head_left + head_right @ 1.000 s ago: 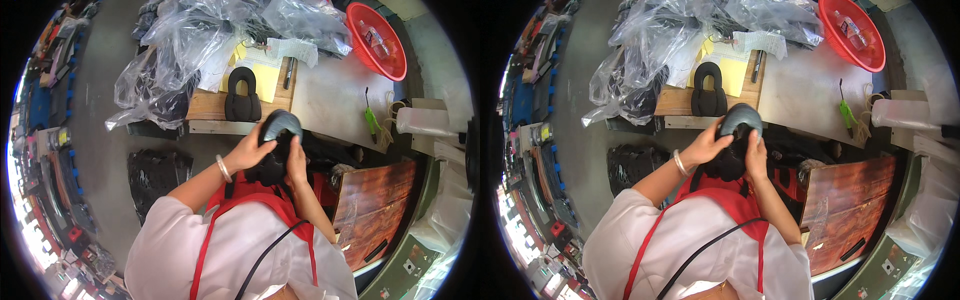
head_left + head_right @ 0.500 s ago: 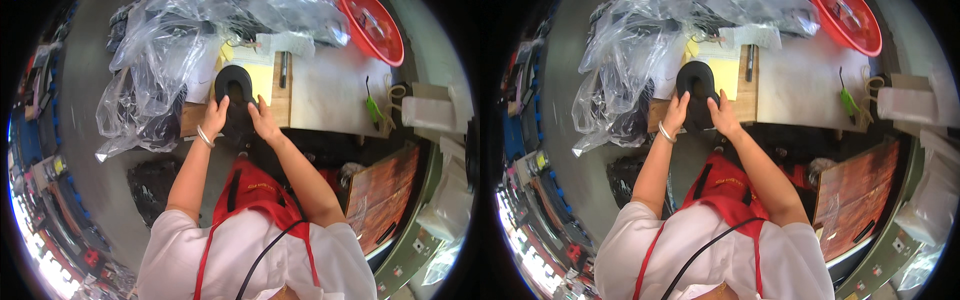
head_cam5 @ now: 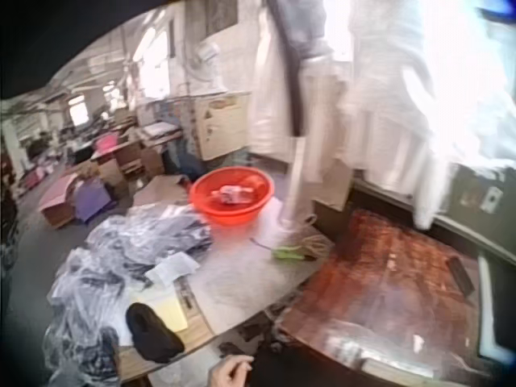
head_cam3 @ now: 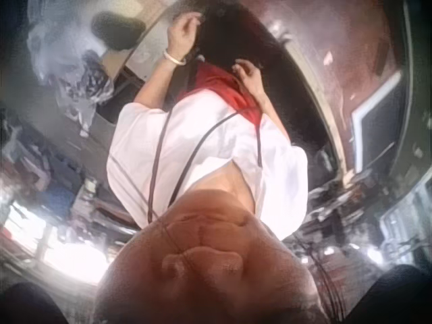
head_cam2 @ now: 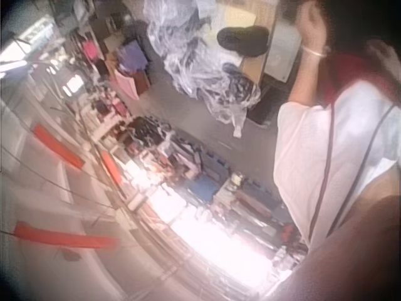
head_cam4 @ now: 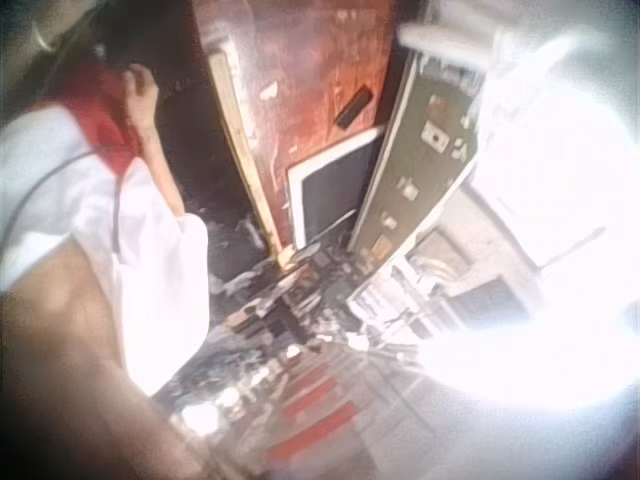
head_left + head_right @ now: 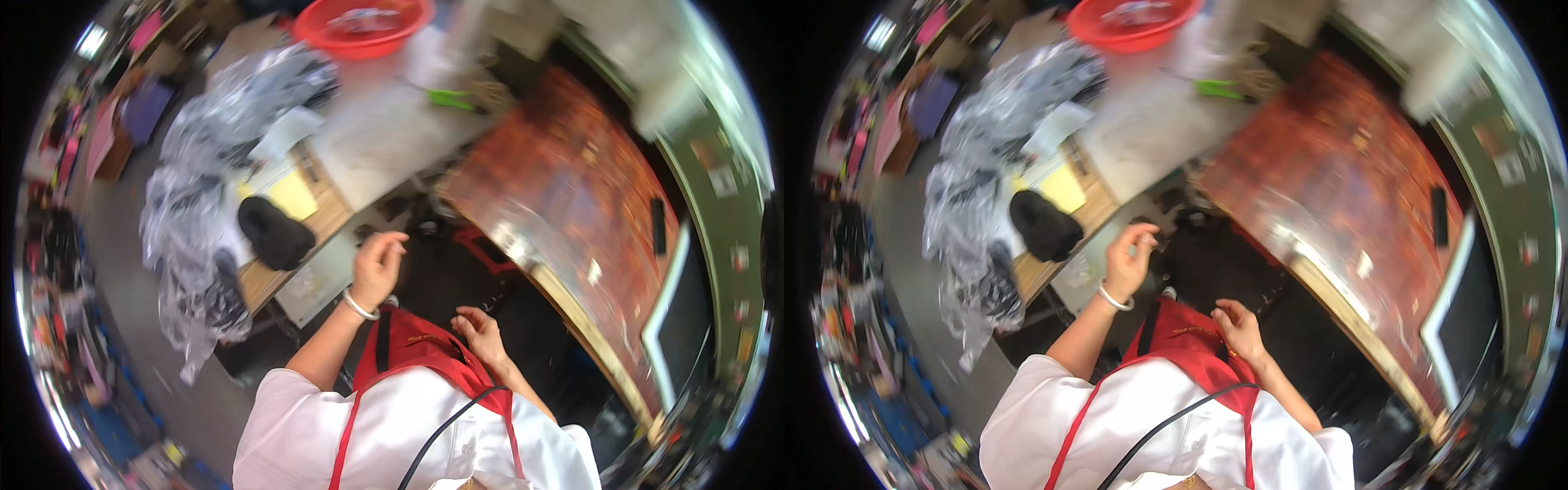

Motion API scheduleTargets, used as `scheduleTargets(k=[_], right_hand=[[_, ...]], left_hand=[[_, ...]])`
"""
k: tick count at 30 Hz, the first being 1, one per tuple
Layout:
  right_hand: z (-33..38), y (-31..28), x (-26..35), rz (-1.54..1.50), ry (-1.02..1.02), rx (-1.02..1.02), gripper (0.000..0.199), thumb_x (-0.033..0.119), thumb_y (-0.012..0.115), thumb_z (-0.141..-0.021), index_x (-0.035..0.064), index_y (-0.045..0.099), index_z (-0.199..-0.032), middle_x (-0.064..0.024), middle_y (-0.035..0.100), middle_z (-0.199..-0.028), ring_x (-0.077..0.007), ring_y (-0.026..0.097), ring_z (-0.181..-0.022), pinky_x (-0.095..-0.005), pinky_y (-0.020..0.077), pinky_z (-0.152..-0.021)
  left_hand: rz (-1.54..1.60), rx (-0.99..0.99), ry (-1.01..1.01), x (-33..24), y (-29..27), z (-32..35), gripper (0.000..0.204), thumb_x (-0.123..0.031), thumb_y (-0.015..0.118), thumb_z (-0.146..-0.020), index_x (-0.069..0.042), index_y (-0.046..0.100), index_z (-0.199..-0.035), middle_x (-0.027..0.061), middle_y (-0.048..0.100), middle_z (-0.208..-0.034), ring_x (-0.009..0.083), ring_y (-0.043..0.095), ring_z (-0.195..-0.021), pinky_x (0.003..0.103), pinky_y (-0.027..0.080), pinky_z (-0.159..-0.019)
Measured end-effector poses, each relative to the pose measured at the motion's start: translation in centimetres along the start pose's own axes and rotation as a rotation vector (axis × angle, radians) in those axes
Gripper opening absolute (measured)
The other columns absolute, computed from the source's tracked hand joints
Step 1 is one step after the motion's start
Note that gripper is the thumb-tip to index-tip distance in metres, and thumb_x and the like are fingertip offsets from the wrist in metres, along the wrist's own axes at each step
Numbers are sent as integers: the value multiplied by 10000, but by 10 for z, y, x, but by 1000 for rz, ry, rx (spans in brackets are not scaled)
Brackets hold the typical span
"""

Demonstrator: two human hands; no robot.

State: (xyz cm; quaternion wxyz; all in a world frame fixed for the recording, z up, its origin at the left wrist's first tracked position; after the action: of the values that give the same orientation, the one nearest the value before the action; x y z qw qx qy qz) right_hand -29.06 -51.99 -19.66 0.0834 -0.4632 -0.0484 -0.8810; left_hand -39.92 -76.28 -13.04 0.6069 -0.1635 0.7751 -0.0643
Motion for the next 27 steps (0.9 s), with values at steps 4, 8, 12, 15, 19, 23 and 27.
scheduleTargets(k=[4,8,12,15,19,23,27], right_hand=[[104,-89,-48,-119,-10,-241,290,116,598,-956,-23,573,-1209,-99,672,-1009,-143,637,-921,-269,524,-829],[189,-193,-73,-246,-174,-609,313,166,654,-911,-1,608,-1171,-103,692,-940,-150,657,-861,-286,537,-760],[244,-302,-96,-336,-320,-1014,300,171,670,-898,13,622,-1148,-103,698,-920,-158,672,-830,-297,547,-764],[270,-347,-114,-410,-322,-1171,259,172,667,-900,8,637,-1097,-93,703,-864,-147,671,-784,-290,544,-734],[293,-410,-120,-390,-315,-1267,240,160,633,-934,8,630,-1119,-73,687,-897,-118,645,-818,-274,535,-767],[320,-502,-109,-353,-392,-1360,266,156,625,-944,6,599,-1162,-65,674,-919,-98,624,-840,-255,522,-778],[345,-584,-104,-385,-395,-1451,254,115,623,-936,13,600,-1167,-52,661,-890,-88,616,-829,-243,514,-763]], left_hand=[[31,463,377,-108,176,40,166,39,586,-855,-23,658,-991,106,626,-741,254,629,-688,332,501,-630],[122,726,653,-209,329,95,154,36,601,-846,-27,663,-972,113,641,-733,270,634,-681,342,494,-620],[136,899,887,-281,456,128,175,38,623,-806,-26,653,-966,128,629,-755,300,609,-682,378,481,-619],[38,991,922,-299,529,132,184,28,619,-810,-23,658,-982,151,640,-849,322,621,-781,391,499,-685],[-105,957,1049,-310,635,113,351,-17,607,-846,-13,593,-1197,214,577,-1186,391,553,-1095,422,453,-948],[-589,870,1024,-312,736,73,512,-181,577,-921,-65,432,-1398,223,370,-1457,397,329,-1363,584,249,-1096],[-935,962,896,-305,773,67,579,-325,461,-987,-137,284,-1505,172,190,-1571,323,158,-1465,713,165,-1062]])
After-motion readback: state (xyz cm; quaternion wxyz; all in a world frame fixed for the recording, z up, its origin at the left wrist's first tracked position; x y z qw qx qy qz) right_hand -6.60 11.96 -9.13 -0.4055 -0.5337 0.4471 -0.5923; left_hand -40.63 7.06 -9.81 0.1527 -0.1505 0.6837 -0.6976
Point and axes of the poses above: each hand's wrist, its own z-axis away from the middle knuckle, its own y-axis out of the palm, x = y × z, the point moved 5 cm from there along -z, towards the middle knuckle
